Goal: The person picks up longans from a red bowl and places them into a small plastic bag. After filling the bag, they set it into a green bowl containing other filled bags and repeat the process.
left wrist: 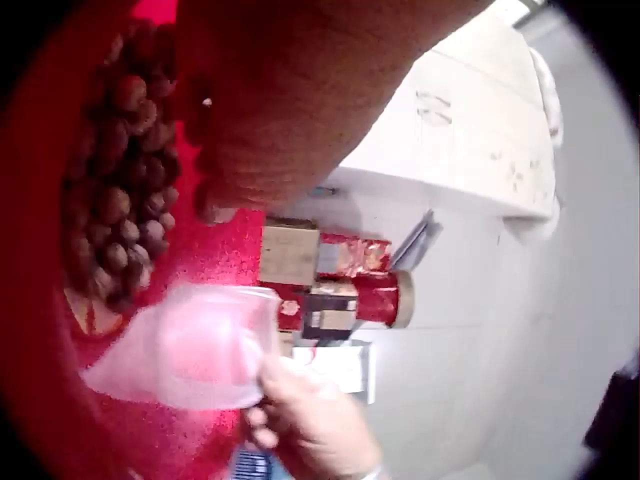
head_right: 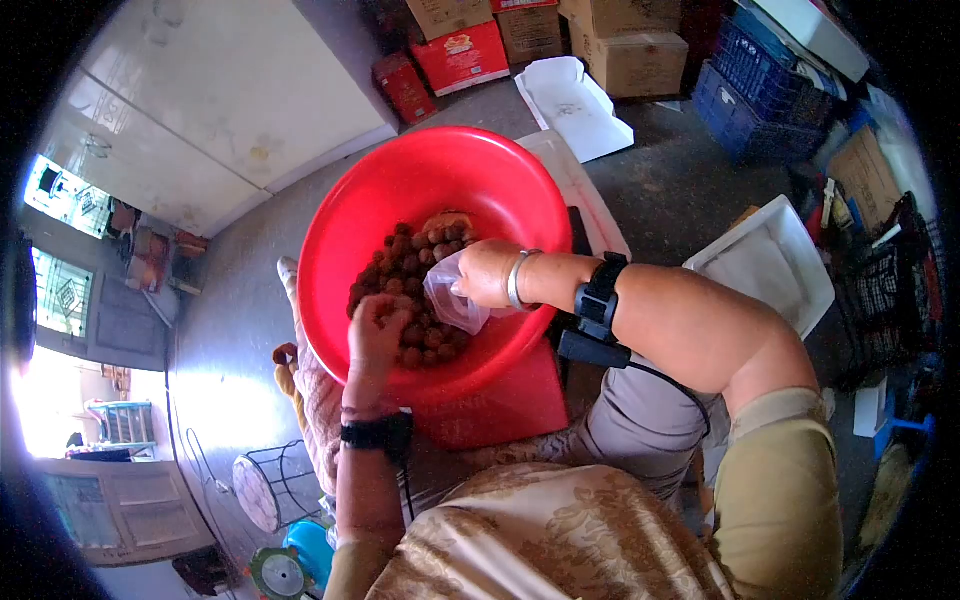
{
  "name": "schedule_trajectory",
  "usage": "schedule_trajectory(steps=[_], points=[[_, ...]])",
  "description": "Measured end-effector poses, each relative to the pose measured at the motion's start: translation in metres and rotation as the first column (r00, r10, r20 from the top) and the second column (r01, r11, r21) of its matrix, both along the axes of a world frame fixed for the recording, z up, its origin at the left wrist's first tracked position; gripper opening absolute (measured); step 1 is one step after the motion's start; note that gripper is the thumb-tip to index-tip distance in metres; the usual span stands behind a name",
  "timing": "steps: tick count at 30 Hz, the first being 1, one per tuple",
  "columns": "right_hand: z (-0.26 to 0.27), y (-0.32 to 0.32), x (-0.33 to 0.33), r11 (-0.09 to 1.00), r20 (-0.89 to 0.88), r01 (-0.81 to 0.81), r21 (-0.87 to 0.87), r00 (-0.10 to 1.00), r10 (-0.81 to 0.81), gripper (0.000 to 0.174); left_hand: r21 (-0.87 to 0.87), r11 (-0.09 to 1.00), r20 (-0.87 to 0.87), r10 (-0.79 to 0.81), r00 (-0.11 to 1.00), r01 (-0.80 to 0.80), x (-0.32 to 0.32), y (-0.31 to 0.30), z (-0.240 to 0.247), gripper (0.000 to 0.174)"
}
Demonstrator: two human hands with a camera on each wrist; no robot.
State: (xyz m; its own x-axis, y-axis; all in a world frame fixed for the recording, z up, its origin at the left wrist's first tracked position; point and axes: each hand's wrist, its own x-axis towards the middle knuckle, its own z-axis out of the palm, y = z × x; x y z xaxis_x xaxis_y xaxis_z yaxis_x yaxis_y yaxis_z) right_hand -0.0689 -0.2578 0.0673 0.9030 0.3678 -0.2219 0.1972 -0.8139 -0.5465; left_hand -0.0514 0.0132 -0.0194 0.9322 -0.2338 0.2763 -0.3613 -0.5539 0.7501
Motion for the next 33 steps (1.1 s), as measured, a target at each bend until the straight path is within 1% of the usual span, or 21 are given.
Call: schedule_trajectory(steps=[1,3,4,5,7,8,9,11,12,14,15,18,20,21,25,27,28,29,31,32,33], points=[[-0.004,0.0,0.001,1.0,0.0,0.002,0.0,1.0,-0.002,0.038,0.0,1.0,0.0,-0.002,1.0,0.002,-0.007,-0.01,0.019,0.02],[-0.014,0.001,0.004,0.999,0.027,0.025,0.026,0.999,-0.026,0.038,-0.402,0.915,-0.197,-0.132,0.972,0.043,-0.029,-0.033,0.061,0.025],[-0.011,0.001,0.003,0.999,0.028,0.025,0.026,0.999,-0.026,0.038,-0.459,0.874,-0.235,-0.292,0.927,0.159,-0.035,-0.041,0.073,0.027],[-0.008,0.001,0.001,0.998,0.006,0.045,0.054,0.999,-0.045,0.037,-0.512,0.818,-0.214,-0.417,0.884,0.262,-0.035,-0.045,0.066,0.027],[-0.007,0.0,0.002,0.994,-0.013,0.068,0.083,0.998,-0.067,0.037,-0.397,0.853,-0.245,-0.454,0.857,0.338,-0.033,-0.057,0.055,0.03],[-0.008,-0.001,0.004,0.997,0.005,0.072,0.039,0.997,-0.073,0.035,-0.131,0.913,-0.102,-0.4,0.911,0.386,-0.031,-0.057,0.047,0.033],[-0.005,-0.002,0.004,0.997,0.022,0.078,-0.004,0.997,-0.078,0.034,-0.13,0.912,-0.1,-0.403,0.91,0.389,-0.032,-0.059,0.053,0.033],[0.001,-0.005,-0.001,0.995,0.044,0.099,-0.014,0.994,-0.098,0.033,0.289,0.881,-0.012,-0.387,0.922,0.374,-0.034,-0.063,0.065,0.035],[0.004,-0.007,-0.004,0.993,0.064,0.115,-0.025,0.991,-0.113,0.032,0.289,0.88,-0.013,-0.39,0.921,0.377,-0.035,-0.068,0.07,0.035],[0.002,-0.009,-0.004,0.99,0.052,0.132,-0.041,0.99,-0.13,0.032,0.27,0.928,-0.087,-0.242,0.966,0.256,-0.036,-0.077,0.075,0.029],[0.001,-0.01,-0.003,0.988,0.041,0.146,-0.058,0.989,-0.144,0.032,0.27,0.928,-0.087,-0.243,0.966,0.257,-0.035,-0.079,0.073,0.029],[0.001,-0.011,-0.004,0.98,0.072,0.197,-0.033,0.978,-0.195,0.031,0.293,0.935,0.003,-0.209,0.978,0.199,-0.034,-0.083,0.065,0.034],[0.003,-0.013,-0.004,0.979,0.093,0.206,-0.016,0.975,-0.203,0.03,0.229,0.957,0.098,-0.203,0.974,0.176,-0.034,-0.084,0.062,0.035],[0.006,-0.013,-0.005,0.977,0.115,0.213,0.002,0.97,-0.212,0.03,0.229,0.957,0.096,-0.205,0.974,0.178,-0.034,-0.084,0.062,0.035],[0.018,-0.015,-0.006,0.978,0.204,0.2,0.057,0.957,-0.208,0.029,0.082,0.989,0.015,-0.125,0.992,0.124,-0.037,-0.082,0.07,0.026],[0.031,-0.016,-0.01,0.955,0.209,0.241,0.176,0.938,-0.275,0.028,0.037,0.992,-0.017,-0.116,0.993,0.117,-0.037,-0.082,0.076,0.023],[0.041,-0.017,-0.013,0.959,0.262,0.181,0.218,0.936,-0.236,0.026,-0.043,0.99,-0.063,-0.136,0.989,0.133,-0.037,-0.08,0.077,0.023],[0.043,-0.017,-0.013,0.959,0.258,0.18,0.217,0.937,-0.234,0.026,-0.123,0.982,-0.104,-0.158,0.982,0.145,-0.036,-0.079,0.079,0.023],[0.042,-0.017,-0.013,0.97,0.231,0.202,0.137,0.946,-0.229,0.025,-0.102,0.985,-0.157,-0.153,0.976,0.138,-0.035,-0.077,0.081,0.024],[0.036,-0.016,-0.013,0.97,0.224,0.2,0.138,0.948,-0.228,0.025,-0.211,0.971,-0.14,-0.145,0.979,0.114,-0.033,-0.077,0.079,0.022],[0.028,-0.016,-0.011,0.972,0.131,0.235,-0.013,0.964,-0.232,0.023,-0.318,0.944,-0.122,-0.135,0.983,0.09,-0.031,-0.077,0.076,0.021]])
